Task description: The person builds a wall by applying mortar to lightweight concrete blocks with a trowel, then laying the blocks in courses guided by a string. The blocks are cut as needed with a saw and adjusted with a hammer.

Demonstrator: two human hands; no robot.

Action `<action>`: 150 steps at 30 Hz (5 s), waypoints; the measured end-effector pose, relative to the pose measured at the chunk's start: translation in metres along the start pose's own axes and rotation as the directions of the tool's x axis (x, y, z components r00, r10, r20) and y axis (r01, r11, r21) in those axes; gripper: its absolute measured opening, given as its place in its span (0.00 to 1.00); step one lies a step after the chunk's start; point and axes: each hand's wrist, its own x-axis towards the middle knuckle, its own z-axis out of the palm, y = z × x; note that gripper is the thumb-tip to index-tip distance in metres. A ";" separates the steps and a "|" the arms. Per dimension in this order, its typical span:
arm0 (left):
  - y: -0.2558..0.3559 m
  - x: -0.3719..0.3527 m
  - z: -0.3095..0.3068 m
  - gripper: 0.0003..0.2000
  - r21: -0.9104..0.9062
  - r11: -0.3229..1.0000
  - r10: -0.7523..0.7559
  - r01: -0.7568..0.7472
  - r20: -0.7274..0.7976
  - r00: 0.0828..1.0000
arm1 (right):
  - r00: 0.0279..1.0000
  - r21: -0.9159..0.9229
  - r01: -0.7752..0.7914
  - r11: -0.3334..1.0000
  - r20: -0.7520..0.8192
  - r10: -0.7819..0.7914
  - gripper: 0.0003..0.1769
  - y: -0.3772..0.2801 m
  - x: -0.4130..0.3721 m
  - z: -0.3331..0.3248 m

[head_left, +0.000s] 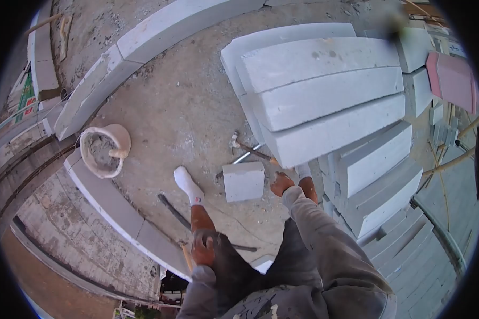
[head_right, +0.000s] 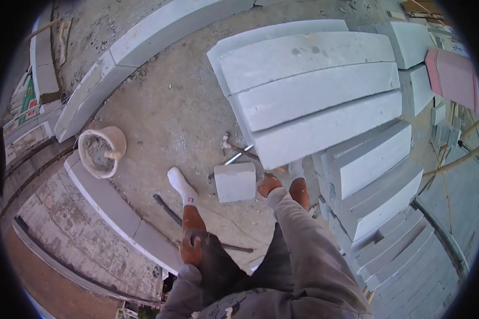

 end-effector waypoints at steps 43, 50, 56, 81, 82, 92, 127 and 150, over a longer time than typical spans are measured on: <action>0.289 0.187 0.035 0.34 -0.674 0.402 -0.316 0.620 0.533 0.785 | 0.119 0.542 0.144 0.828 -0.840 0.529 0.16 0.296 -0.162 -0.380; 0.321 0.205 0.050 0.31 -0.903 0.022 0.328 0.428 0.411 0.850 | 0.368 0.737 0.324 0.594 -0.676 0.638 0.22 0.337 -0.098 -0.446; 0.332 0.213 0.062 0.31 -0.906 -0.060 0.239 0.419 0.395 0.887 | 0.284 0.718 0.194 0.669 -0.694 0.662 0.23 0.323 -0.088 -0.438; 0.373 0.168 0.042 0.32 -0.881 -0.031 0.132 0.473 0.465 0.875 | 0.307 0.793 -0.029 0.608 -0.572 0.760 0.17 0.349 -0.126 -0.402; 0.376 0.161 0.038 0.32 -0.873 -0.014 0.129 0.487 0.481 0.867 | 0.316 0.783 -0.049 0.620 -0.577 0.753 0.17 0.351 -0.127 -0.401; 0.397 0.076 -0.046 0.33 -0.773 0.105 0.050 0.625 0.632 0.773 | 0.428 0.817 -0.154 0.556 -0.452 0.783 0.19 0.329 -0.213 -0.346; 0.383 0.249 -0.163 0.33 -0.909 -0.331 0.316 0.252 0.145 0.937 | 0.409 0.656 0.696 0.293 -0.697 0.589 0.17 0.114 -0.213 -0.431; 0.371 0.242 -0.140 0.21 -0.950 0.146 0.550 -0.276 -0.154 0.821 | 0.729 0.837 0.386 0.388 -0.534 0.429 0.26 0.021 -0.169 -0.377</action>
